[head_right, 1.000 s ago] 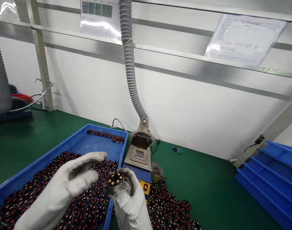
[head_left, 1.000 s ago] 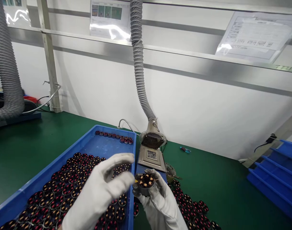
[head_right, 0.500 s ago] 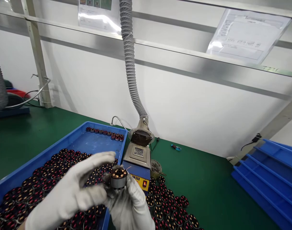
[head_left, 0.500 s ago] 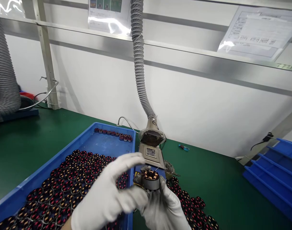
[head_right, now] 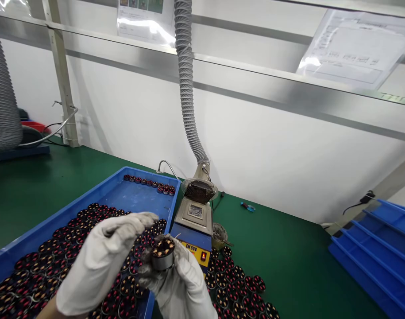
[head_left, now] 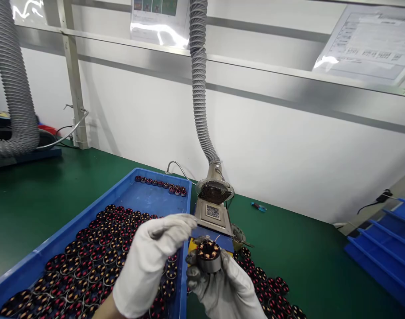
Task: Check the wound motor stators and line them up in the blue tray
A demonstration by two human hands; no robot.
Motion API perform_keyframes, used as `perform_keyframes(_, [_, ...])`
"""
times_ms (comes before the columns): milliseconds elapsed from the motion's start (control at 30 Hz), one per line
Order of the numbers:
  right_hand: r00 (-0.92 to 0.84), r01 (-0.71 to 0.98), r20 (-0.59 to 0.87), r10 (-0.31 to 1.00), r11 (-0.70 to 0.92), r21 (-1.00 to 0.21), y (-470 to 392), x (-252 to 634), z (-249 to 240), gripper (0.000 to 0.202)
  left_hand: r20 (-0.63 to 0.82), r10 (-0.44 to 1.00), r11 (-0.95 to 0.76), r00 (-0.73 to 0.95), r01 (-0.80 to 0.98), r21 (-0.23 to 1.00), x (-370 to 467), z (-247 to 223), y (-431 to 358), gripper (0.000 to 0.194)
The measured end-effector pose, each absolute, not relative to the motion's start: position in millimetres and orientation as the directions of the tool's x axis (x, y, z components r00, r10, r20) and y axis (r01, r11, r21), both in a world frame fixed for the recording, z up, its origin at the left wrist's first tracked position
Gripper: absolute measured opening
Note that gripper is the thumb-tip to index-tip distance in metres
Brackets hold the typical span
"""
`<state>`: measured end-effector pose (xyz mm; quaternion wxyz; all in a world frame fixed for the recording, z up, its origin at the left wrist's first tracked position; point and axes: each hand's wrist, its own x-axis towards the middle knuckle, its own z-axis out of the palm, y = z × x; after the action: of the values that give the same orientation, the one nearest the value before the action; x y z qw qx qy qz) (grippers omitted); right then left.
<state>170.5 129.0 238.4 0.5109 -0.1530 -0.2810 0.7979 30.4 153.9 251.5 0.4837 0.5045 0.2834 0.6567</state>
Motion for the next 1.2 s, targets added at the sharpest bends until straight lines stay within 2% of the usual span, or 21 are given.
perform_keyframes(33, [-0.432,-0.723,0.038,0.901,-0.321,-0.612,129,172,238,0.029,0.367,0.93,-0.349,-0.003,-0.32,0.881,28,254,152,0.008])
perform_keyframes(133, [-0.384,-0.711,0.046,0.922,-0.263,-0.652,130,176,235,0.03,0.298,0.931,-0.255,0.21,-0.207,0.944,26,262,147,0.02])
perform_keyframes(200, [-0.336,-0.691,0.051,0.941,-0.209,-0.692,132,176,233,0.034,0.294,0.917,-0.239,0.27,-0.217,0.946,30,263,145,0.019])
perform_keyframes(367, [-0.264,-0.658,0.078,0.961,-0.121,-0.743,134,175,227,0.043,0.395,0.902,-0.309,0.172,-0.382,0.871,40,255,143,0.019])
perform_keyframes(500, [-0.311,-0.647,0.074,0.948,-0.154,-0.747,132,181,228,0.037,0.429,0.903,-0.374,0.006,-0.48,0.794,31,254,140,0.016])
perform_keyframes(567, [-0.32,-0.642,0.065,0.945,-0.166,-0.748,130,181,230,0.035,0.374,0.927,-0.341,0.009,-0.39,0.855,26,258,139,0.017])
perform_keyframes(667, [-0.311,-0.652,0.068,0.948,-0.161,-0.74,129,177,232,0.039,0.278,0.938,-0.246,0.208,-0.167,0.955,26,264,139,0.025])
perform_keyframes(700, [-0.299,-0.658,0.067,0.952,-0.155,-0.737,130,174,231,0.042,0.286,0.927,-0.256,0.241,-0.15,0.955,28,265,138,0.024])
perform_keyframes(767, [-0.214,-0.666,0.069,0.974,-0.094,-0.74,132,169,229,0.044,0.394,0.893,-0.356,0.215,-0.196,0.914,31,263,137,0.022])
perform_keyframes(833, [-0.021,-0.624,0.097,0.995,0.063,-0.779,136,165,224,0.04,0.53,0.835,-0.489,0.148,-0.241,0.838,32,260,135,0.018])
perform_keyframes(900, [0.187,-0.501,0.188,0.964,0.259,-0.826,138,163,220,0.037,0.608,0.789,-0.568,0.09,-0.273,0.777,29,258,133,0.012])
perform_keyframes(933, [0.271,-0.418,0.262,0.926,0.359,-0.834,137,161,217,0.036,0.595,0.802,-0.558,0.052,-0.293,0.777,27,257,134,0.01])
perform_keyframes(1000, [0.388,-0.24,0.453,0.802,0.563,-0.791,135,158,214,0.035,0.46,0.888,-0.424,0.014,-0.366,0.828,25,258,136,0.014])
perform_keyframes(1067, [0.442,-0.007,0.651,0.618,0.728,-0.686,131,154,210,0.031,0.292,0.944,-0.204,0.154,-0.424,0.883,28,260,139,0.034])
perform_keyframes(1133, [0.403,0.289,0.813,0.421,0.784,-0.549,129,147,208,0.035,0.216,0.918,-0.061,0.332,-0.419,0.906,37,260,141,0.045])
perform_keyframes(1200, [0.328,0.52,0.899,0.29,0.739,-0.428,128,141,206,0.043,0.215,0.916,-0.035,0.34,-0.464,0.885,49,256,142,0.034])
